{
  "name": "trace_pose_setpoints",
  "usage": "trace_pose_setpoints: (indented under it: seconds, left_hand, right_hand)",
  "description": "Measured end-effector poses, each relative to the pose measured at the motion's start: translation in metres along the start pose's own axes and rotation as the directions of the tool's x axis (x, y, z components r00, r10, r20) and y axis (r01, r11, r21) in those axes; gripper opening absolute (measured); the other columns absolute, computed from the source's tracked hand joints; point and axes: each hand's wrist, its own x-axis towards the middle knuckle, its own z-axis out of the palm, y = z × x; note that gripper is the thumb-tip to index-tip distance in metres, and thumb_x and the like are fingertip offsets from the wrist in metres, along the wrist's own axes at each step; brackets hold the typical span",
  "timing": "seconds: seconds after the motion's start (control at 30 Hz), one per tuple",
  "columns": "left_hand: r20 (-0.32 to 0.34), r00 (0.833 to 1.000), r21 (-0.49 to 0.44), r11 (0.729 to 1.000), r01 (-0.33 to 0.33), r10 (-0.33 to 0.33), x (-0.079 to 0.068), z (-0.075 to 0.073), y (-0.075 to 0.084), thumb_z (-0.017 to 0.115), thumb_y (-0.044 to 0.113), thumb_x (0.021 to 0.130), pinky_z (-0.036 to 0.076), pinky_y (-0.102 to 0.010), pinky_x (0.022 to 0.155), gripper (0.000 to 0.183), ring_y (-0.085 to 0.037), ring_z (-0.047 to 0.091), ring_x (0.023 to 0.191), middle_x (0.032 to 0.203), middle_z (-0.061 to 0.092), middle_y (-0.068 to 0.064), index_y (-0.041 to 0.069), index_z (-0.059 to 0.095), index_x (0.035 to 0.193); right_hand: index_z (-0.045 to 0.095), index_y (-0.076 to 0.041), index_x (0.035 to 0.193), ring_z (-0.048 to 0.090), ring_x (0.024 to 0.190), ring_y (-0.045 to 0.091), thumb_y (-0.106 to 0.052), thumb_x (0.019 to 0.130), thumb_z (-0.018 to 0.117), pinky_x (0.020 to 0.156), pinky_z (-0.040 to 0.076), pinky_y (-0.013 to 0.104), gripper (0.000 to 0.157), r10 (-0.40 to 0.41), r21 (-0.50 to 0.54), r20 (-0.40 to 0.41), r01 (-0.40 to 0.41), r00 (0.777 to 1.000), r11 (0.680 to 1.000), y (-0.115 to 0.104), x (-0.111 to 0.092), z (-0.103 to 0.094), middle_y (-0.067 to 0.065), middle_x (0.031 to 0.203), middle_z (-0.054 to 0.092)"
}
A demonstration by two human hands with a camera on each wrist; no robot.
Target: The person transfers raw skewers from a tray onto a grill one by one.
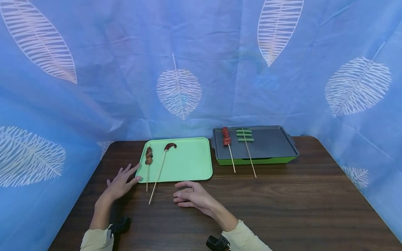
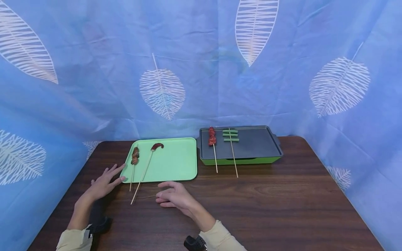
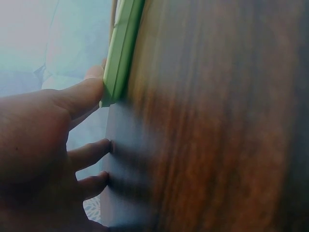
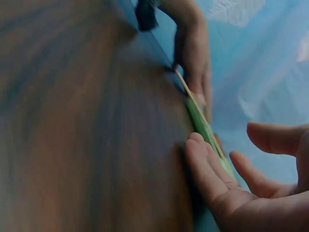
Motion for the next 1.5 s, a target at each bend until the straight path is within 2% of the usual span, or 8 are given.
trace_pose_setpoints:
  seconds: [0.2,0.4,0.53,0.67,0.83,1.0,1.13,1.5]
  left_hand:
    - [-0.007,1.0,0.001,1.0,-0.003,0.003,0.001,0.001,0.0,0.053,0.048,0.106,0.0,-0.093,0.092,0.07,-0.064,0.005,0.146,0.164,0.017,-0.034,0.013,0.033,0.162]
    - [-0.002,1.0,0.024,1.0,0.016,-0.016,0.001,0.0,0.001,0.053,0.052,0.105,0.003,-0.094,0.092,0.072,-0.066,0.007,0.145,0.163,0.017,-0.035,0.012,0.033,0.161]
    - [-0.003,1.0,0.028,0.999,0.02,-0.02,0.001,0.001,-0.001,0.053,0.051,0.105,0.003,-0.094,0.092,0.071,-0.066,0.007,0.145,0.162,0.018,-0.035,0.012,0.033,0.161]
    - [-0.005,1.0,0.024,0.999,0.022,-0.021,0.0,0.0,-0.003,0.053,0.051,0.105,0.003,-0.094,0.092,0.071,-0.066,0.007,0.144,0.162,0.018,-0.035,0.013,0.034,0.161]
    - [-0.007,1.0,0.027,0.999,0.03,-0.029,-0.001,0.0,-0.004,0.053,0.051,0.105,0.003,-0.093,0.093,0.071,-0.065,0.007,0.145,0.163,0.018,-0.035,0.012,0.033,0.161]
    - [0.005,1.0,0.018,0.999,0.029,-0.03,0.001,-0.001,0.0,0.052,0.053,0.105,0.001,-0.093,0.093,0.073,-0.065,0.005,0.146,0.163,0.016,-0.035,0.013,0.031,0.162]
    - [-0.003,1.0,0.02,0.999,0.028,-0.028,0.002,-0.002,0.002,0.051,0.052,0.105,0.0,-0.093,0.093,0.072,-0.065,0.005,0.146,0.163,0.016,-0.035,0.013,0.031,0.162]
    - [-0.003,1.0,0.0,1.0,0.016,-0.016,-0.001,-0.002,0.004,0.053,0.049,0.106,0.001,-0.093,0.094,0.07,-0.064,0.006,0.146,0.164,0.017,-0.034,0.012,0.033,0.162]
  right_hand:
    - [0.044,0.007,0.148,0.063,0.123,0.04,-0.004,0.102,0.057,0.1,0.053,0.046,0.049,0.037,0.165,0.024,-0.041,0.999,0.986,0.007,0.016,0.022,0.031,0.133,0.061]
    - [0.038,0.013,0.149,0.062,0.125,0.042,-0.001,0.104,0.055,0.104,0.05,0.049,0.05,0.077,0.26,0.0,-0.074,0.997,0.963,0.013,0.033,0.045,0.032,0.133,0.061]
    - [0.041,0.012,0.147,0.065,0.119,0.042,-0.001,0.103,0.056,0.099,0.053,0.051,0.049,0.065,0.281,-0.06,-0.045,0.996,0.959,0.018,0.044,0.059,0.03,0.124,0.067]
    - [0.049,0.01,0.142,0.07,0.109,0.04,-0.001,0.101,0.06,0.093,0.056,0.05,0.044,0.056,0.306,-0.122,-0.016,0.991,0.952,0.022,0.05,0.067,0.026,0.114,0.071]
    - [0.05,0.011,0.14,0.074,0.102,0.034,0.0,0.101,0.063,0.092,0.057,0.047,0.043,0.059,0.362,-0.115,-0.014,0.992,0.932,0.019,0.053,0.07,0.024,0.112,0.071]
    - [0.054,0.011,0.139,0.075,0.093,0.026,0.003,0.097,0.066,0.087,0.06,0.041,0.044,0.031,0.321,-0.161,0.023,0.986,0.947,0.011,0.05,0.068,0.027,0.11,0.071]
    - [0.057,0.011,0.138,0.076,0.09,0.026,0.006,0.095,0.067,0.082,0.061,0.04,0.044,-0.016,0.257,-0.192,0.066,0.981,0.964,0.005,0.043,0.064,0.03,0.112,0.07]
    - [0.058,0.009,0.139,0.076,0.084,0.022,0.003,0.094,0.07,0.079,0.061,0.038,0.047,-0.064,0.189,-0.164,0.095,0.984,0.977,-0.005,0.012,0.045,0.014,0.095,0.073]
